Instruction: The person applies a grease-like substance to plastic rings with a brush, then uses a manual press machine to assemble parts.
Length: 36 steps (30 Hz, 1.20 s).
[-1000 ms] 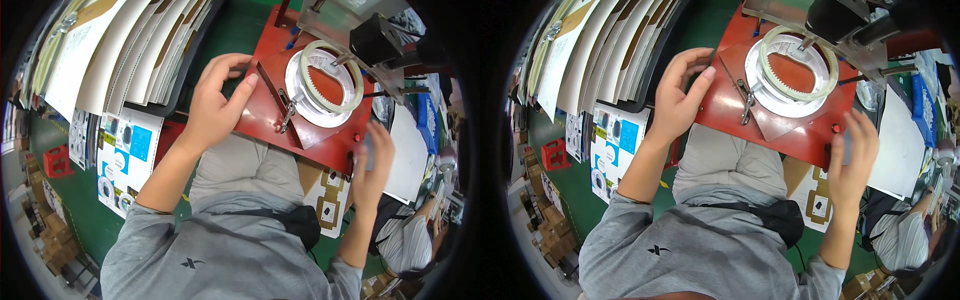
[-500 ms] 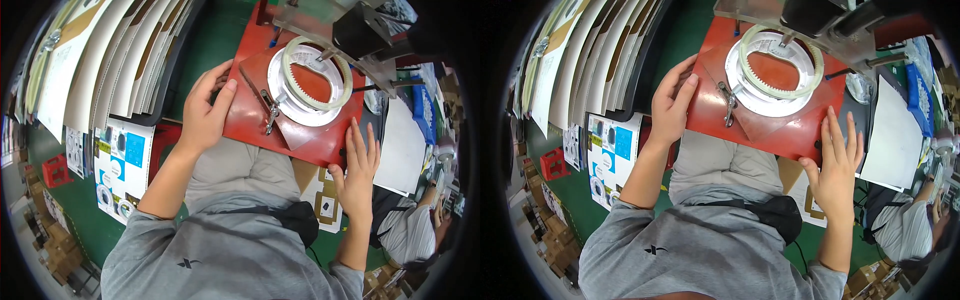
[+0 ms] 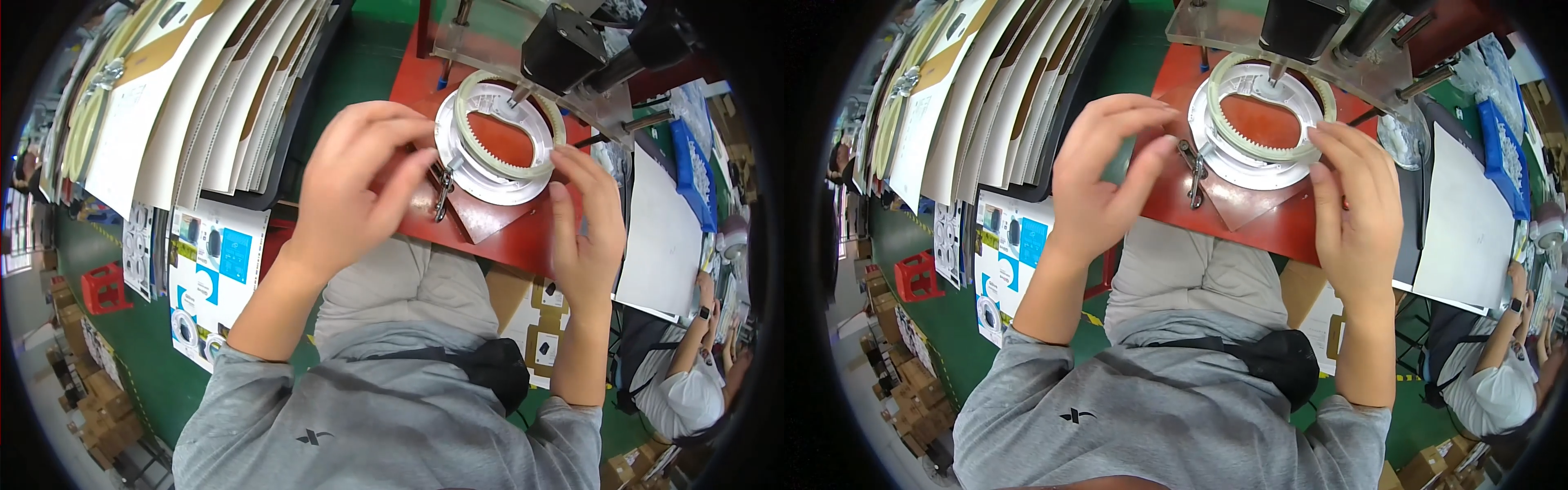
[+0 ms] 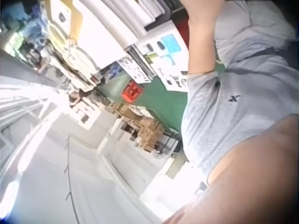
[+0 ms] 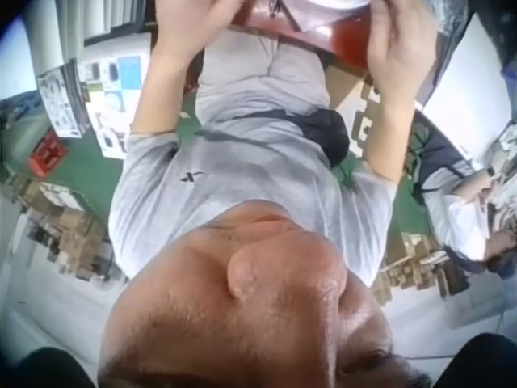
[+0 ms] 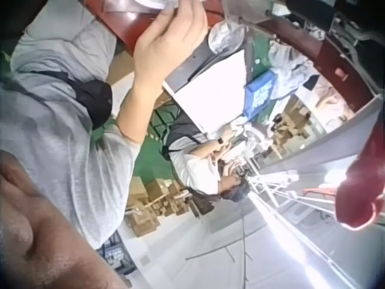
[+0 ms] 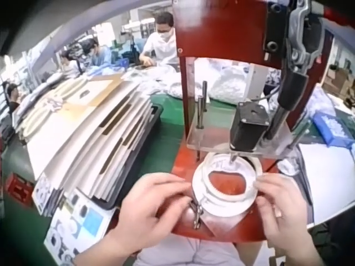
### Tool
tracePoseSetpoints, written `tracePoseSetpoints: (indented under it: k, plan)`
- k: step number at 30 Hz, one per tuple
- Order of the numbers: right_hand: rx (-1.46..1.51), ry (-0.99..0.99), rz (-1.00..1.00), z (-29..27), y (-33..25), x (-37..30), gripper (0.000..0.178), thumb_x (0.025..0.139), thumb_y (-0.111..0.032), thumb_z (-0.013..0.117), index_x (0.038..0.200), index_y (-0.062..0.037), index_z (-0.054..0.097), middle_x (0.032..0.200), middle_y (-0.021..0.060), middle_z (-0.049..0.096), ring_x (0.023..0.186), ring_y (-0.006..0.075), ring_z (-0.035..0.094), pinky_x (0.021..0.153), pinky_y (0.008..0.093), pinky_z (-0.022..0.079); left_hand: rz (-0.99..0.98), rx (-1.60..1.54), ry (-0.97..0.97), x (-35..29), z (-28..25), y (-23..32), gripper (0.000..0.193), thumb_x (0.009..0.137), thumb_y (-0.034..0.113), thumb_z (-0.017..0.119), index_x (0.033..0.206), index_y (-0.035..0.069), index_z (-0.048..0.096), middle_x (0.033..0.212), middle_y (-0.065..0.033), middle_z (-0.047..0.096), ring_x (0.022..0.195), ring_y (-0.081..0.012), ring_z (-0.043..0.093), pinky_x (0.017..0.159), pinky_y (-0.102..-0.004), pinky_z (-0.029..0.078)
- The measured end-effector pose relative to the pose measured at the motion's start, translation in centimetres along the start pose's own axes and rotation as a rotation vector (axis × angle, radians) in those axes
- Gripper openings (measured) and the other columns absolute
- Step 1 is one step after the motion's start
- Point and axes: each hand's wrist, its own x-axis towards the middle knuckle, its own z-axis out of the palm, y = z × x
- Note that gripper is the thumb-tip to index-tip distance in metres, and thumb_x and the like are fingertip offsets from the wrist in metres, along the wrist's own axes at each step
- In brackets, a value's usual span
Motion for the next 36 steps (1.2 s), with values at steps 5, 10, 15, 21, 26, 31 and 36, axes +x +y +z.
tracePoseSetpoints:
  k: [5,10,15,21,26,31,36]
  plan:
    - [-0.100,-0.087,-0.076,0.2,0.2,0.7,0.029,0.089,-0.002,0.072,0.118,-0.0047,0.073,0.128,0.0111,0.070,0.129,0.0342,0.060,0.107,0.0437,0.045,0.148,0.047,-0.153,1.7,1.6,1.7,0.021,0.079,0.005,0.082,0.098,0.007,0.076,0.101,-0.0067,0.065,0.094,-0.0269,0.060,0.082,-0.0378,0.050]
    - [-0.060,-0.142,-0.103,0.9,1.2,0.9,0.026,0.085,-0.002,0.073,0.110,-0.0061,0.075,0.120,0.0084,0.071,0.126,0.0329,0.062,0.105,0.0437,0.046,0.207,0.124,-0.185,1.8,2.9,1.5,0.018,0.078,0.008,0.083,0.094,0.007,0.073,0.102,-0.0064,0.063,0.097,-0.0277,0.058,0.084,-0.0386,0.049]
    - [0.000,-0.130,-0.126,1.1,1.9,1.2,0.026,0.081,-0.001,0.075,0.106,-0.0068,0.076,0.109,0.0085,0.071,0.115,0.0320,0.065,0.099,0.0428,0.049,0.195,0.043,-0.241,2.5,2.4,1.5,0.016,0.079,0.006,0.081,0.092,0.007,0.070,0.098,-0.0032,0.069,0.097,-0.0281,0.058,0.085,-0.0382,0.049]
    - [0.033,-0.120,-0.166,1.1,1.6,1.3,0.026,0.079,-0.001,0.077,0.104,-0.0074,0.076,0.102,0.0061,0.070,0.105,0.0282,0.066,0.087,0.0400,0.050,0.178,-0.055,-0.330,3.2,0.6,1.0,0.016,0.080,0.005,0.080,0.092,0.006,0.070,0.091,-0.0026,0.071,0.088,-0.0270,0.059,0.081,-0.0366,0.049]
    - [-0.064,-0.080,-0.138,1.8,0.5,1.2,0.025,0.080,-0.003,0.078,0.104,-0.0084,0.078,0.100,0.0049,0.070,0.102,0.0262,0.067,0.082,0.0385,0.050,0.122,-0.045,-0.385,3.2,0.4,0.5,0.015,0.082,0.004,0.080,0.092,0.006,0.069,0.091,-0.0038,0.070,0.085,-0.0266,0.059,0.079,-0.0364,0.049]
    - [-0.045,-0.052,-0.111,2.0,0.3,1.1,0.024,0.080,-0.004,0.079,0.104,-0.0077,0.078,0.099,0.0058,0.070,0.101,0.0267,0.067,0.082,0.0386,0.051,0.110,-0.045,-0.419,3.3,0.4,0.0,0.014,0.082,0.005,0.079,0.092,0.004,0.069,0.090,-0.0052,0.070,0.085,-0.0273,0.060,0.077,-0.0371,0.050]
    - [-0.023,-0.068,-0.105,1.8,0.2,1.2,0.024,0.079,-0.003,0.079,0.103,-0.0066,0.078,0.098,0.0070,0.070,0.100,0.0274,0.067,0.084,0.0395,0.051,0.132,-0.041,-0.514,3.9,0.2,-0.5,0.011,0.083,0.004,0.078,0.091,0.004,0.071,0.087,-0.0066,0.070,0.083,-0.0283,0.061,0.077,-0.0365,0.051]
